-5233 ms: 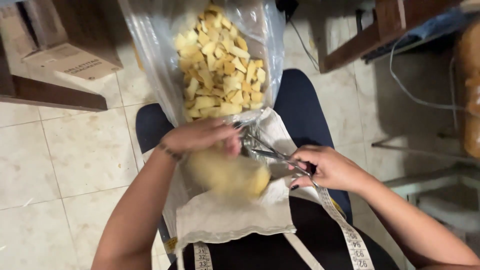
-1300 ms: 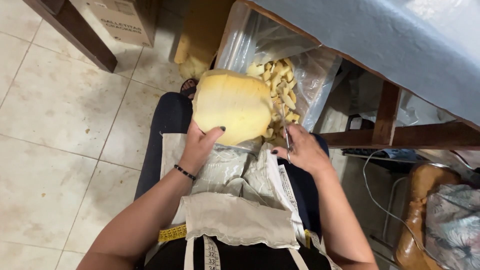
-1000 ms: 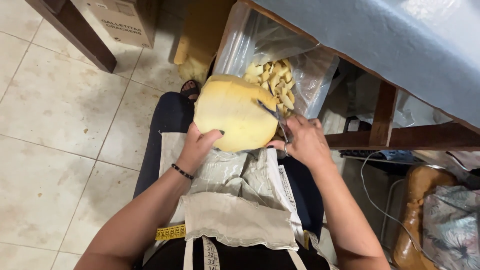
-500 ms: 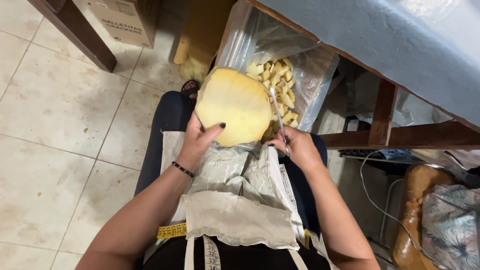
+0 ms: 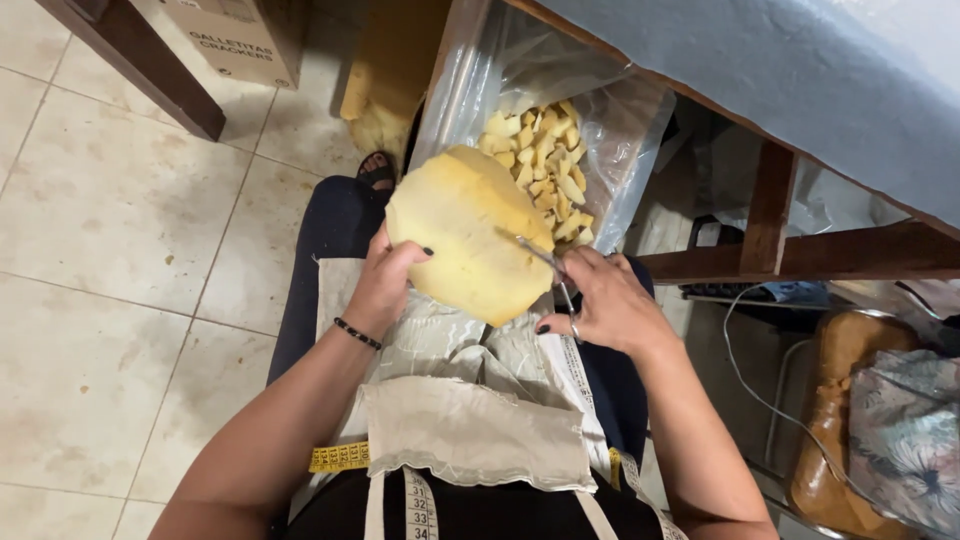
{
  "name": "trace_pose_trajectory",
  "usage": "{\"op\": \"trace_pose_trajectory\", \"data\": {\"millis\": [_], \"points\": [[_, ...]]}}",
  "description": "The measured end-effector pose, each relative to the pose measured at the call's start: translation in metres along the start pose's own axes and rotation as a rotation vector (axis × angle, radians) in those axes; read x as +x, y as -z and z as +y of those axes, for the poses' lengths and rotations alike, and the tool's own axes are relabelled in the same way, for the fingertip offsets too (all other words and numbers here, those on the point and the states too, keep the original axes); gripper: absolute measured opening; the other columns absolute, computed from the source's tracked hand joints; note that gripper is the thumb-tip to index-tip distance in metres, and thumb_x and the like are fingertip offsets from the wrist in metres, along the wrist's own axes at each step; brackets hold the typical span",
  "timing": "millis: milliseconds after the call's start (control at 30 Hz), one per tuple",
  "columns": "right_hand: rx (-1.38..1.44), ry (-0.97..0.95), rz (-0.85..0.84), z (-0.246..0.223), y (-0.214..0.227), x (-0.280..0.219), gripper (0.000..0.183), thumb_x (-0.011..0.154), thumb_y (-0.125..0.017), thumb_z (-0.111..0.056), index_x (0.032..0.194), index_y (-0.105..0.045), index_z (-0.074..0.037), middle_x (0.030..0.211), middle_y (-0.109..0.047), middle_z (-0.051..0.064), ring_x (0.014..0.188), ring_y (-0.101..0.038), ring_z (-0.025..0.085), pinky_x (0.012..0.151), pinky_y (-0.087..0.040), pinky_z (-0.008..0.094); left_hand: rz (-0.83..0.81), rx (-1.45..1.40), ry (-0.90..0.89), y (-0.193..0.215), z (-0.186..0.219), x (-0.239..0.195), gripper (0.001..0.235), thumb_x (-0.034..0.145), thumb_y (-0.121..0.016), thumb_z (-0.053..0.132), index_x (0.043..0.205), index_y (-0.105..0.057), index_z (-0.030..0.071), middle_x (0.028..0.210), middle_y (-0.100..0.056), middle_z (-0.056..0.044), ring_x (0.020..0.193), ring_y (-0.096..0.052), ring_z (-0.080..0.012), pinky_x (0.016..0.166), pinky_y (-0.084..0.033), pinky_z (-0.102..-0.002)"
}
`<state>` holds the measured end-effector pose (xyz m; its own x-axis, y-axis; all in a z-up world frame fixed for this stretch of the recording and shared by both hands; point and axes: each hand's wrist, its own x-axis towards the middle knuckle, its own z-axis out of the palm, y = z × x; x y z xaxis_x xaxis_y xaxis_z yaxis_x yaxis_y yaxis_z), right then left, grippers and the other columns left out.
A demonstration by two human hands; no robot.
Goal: Cutting a large block of yellow foam into smaller pieces using scissors and collecting them in a plastic bag.
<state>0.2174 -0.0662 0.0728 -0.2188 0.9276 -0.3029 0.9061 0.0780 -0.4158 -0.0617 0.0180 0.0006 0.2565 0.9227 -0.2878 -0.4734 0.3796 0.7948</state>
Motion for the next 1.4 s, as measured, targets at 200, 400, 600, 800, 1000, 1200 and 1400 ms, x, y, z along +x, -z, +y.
{"op": "trace_pose_trajectory", "data": {"millis": [200, 400, 600, 800, 1000, 1200, 1400], "points": [[0.044, 0.115, 0.320, 0.013, -0.046, 0.009, 0.058, 0.077, -0.075, -0.068, 0.076, -0.054, -0.014, 0.070, -0.053, 0.006, 0.068, -0.062, 0.034, 0.070, -0.051, 0.042, -0.009, -0.034, 0.017, -0.003, 0.011, 0.001, 0.046, 0.072, -0.064, 0.003, 0.118, -0.064, 0.005, 0.086, -0.068, -0.012, 0.074, -0.069, -0.0218, 0.063, -0.059, -0.037], [0.237, 0.116, 0.376, 0.031, -0.078, 0.010, 0.045, 0.083, -0.077, -0.055, 0.077, -0.056, -0.015, 0.065, -0.054, 0.004, 0.062, -0.063, 0.029, 0.062, -0.052, 0.036, 0.046, -0.031, 0.015, -0.006, 0.012, 0.000, 0.050, 0.068, -0.064, 0.004, 0.118, -0.064, 0.006, 0.085, -0.066, -0.010, 0.074, -0.067, -0.0210, 0.063, -0.058, -0.038], [0.440, 0.029, 0.312, 0.029, -0.066, 0.013, 0.039, 0.080, -0.083, -0.045, 0.073, -0.059, -0.016, 0.057, -0.055, 0.000, 0.053, -0.061, 0.021, 0.056, -0.050, 0.029, 0.082, -0.016, 0.000, 0.002, 0.001, 0.006, 0.051, 0.067, -0.063, 0.005, 0.118, -0.063, 0.006, 0.086, -0.066, -0.010, 0.076, -0.067, -0.0214, 0.064, -0.057, -0.039], [0.451, -0.019, -0.011, 0.047, -0.033, 0.000, 0.047, 0.089, -0.066, -0.059, 0.101, -0.055, -0.015, 0.079, -0.063, 0.013, 0.075, -0.066, 0.035, 0.069, -0.053, 0.048, 0.052, -0.003, 0.013, 0.012, -0.012, 0.011, 0.060, 0.068, -0.063, 0.004, 0.127, -0.060, 0.009, 0.093, -0.067, -0.010, 0.083, -0.067, -0.0217, 0.069, -0.058, -0.039], [0.326, 0.029, -0.119, 0.008, -0.004, -0.016, 0.065, 0.077, -0.077, -0.061, 0.111, -0.057, -0.010, 0.101, -0.066, 0.021, 0.097, -0.070, 0.046, 0.084, -0.054, 0.057, 0.098, -0.065, 0.014, 0.018, -0.024, 0.018, 0.064, 0.068, -0.063, 0.003, 0.132, -0.057, 0.009, 0.097, -0.066, -0.011, 0.085, -0.068, -0.0238, 0.072, -0.059, -0.040], [0.160, 0.033, 0.040, 0.006, -0.037, -0.009, 0.064, 0.074, -0.074, -0.071, 0.099, -0.058, -0.014, 0.084, -0.062, 0.009, 0.080, -0.068, 0.038, 0.083, -0.049, 0.051, 0.045, -0.041, 0.015, 0.011, -0.014, 0.010, 0.066, 0.070, -0.063, 0.002, 0.135, -0.057, 0.010, 0.102, -0.069, -0.012, 0.088, -0.068, -0.0234, 0.073, -0.059, -0.040], [0.266, 0.024, 0.295, 0.027, -0.082, -0.002, 0.047, 0.080, -0.078, -0.059, 0.080, -0.060, -0.015, 0.067, -0.056, 0.005, 0.065, -0.064, 0.031, 0.066, -0.052, 0.038, 0.061, -0.054, -0.004, 0.002, 0.000, 0.005, 0.067, 0.073, -0.063, 0.002, 0.139, -0.054, 0.010, 0.108, -0.069, -0.014, 0.090, -0.069, -0.0245, 0.076, -0.059, -0.042]]}}
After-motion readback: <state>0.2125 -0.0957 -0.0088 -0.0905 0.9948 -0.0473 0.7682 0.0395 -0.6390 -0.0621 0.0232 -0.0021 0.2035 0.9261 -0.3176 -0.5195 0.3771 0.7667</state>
